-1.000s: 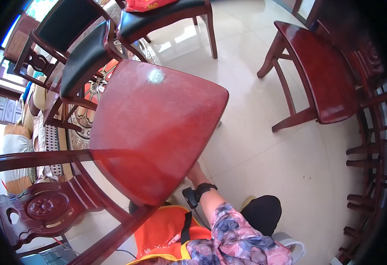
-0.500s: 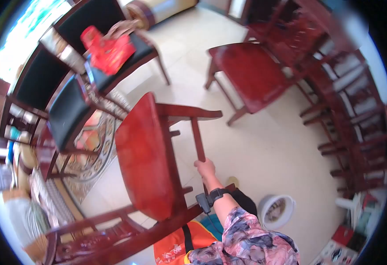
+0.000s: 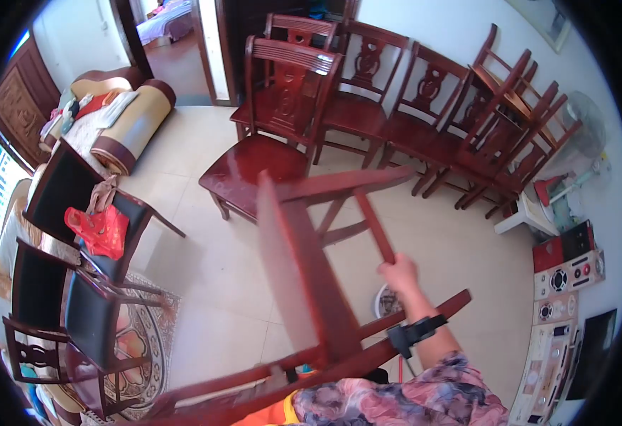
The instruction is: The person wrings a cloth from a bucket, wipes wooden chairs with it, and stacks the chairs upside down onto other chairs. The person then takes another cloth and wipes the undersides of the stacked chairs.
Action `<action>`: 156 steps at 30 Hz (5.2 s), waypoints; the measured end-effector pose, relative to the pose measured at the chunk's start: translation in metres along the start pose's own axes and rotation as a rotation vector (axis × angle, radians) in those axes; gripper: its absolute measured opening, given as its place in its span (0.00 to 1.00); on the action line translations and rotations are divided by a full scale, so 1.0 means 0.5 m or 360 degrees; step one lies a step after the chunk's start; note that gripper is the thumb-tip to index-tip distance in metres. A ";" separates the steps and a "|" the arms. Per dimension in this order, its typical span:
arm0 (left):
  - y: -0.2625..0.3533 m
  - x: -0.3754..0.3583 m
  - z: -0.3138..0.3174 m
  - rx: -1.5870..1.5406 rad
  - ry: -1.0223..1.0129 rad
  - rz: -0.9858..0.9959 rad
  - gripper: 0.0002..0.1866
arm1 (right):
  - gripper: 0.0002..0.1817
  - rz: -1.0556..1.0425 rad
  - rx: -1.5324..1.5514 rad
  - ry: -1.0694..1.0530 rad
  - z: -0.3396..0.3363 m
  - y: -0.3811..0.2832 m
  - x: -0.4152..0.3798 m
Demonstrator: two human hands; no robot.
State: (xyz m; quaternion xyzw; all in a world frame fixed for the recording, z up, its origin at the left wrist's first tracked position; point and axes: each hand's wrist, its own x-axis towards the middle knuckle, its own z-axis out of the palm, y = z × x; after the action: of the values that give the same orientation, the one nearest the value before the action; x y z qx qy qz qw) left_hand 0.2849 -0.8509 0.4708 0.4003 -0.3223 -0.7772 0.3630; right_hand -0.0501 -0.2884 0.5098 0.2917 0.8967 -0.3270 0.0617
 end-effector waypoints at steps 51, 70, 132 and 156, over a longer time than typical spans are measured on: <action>-1.711 -0.210 1.761 0.1196 -0.1057 -0.2572 0.15 | 0.15 -0.0962 -0.1204 0.1233 -1.010 -0.743 1.246; -1.974 -0.150 2.167 0.1003 -0.2497 -0.2971 0.23 | 0.10 -0.0518 -0.1436 0.0858 -0.932 -0.851 1.544; -1.724 -0.457 2.628 -0.0232 -0.3018 -0.2602 0.28 | 0.15 -0.0606 0.3340 0.0288 -0.749 -0.127 1.723; -1.585 -0.618 2.650 0.0524 -0.2281 -0.1623 0.20 | 0.16 -0.0268 0.3218 0.0109 -0.798 -0.130 1.722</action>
State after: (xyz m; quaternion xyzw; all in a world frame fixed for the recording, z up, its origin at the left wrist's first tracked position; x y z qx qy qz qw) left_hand -0.9641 0.1009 0.5884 -0.0398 -0.3620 -0.8515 -0.3772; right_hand -0.7627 0.3357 0.5967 0.1522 0.2187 -0.9272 -0.2631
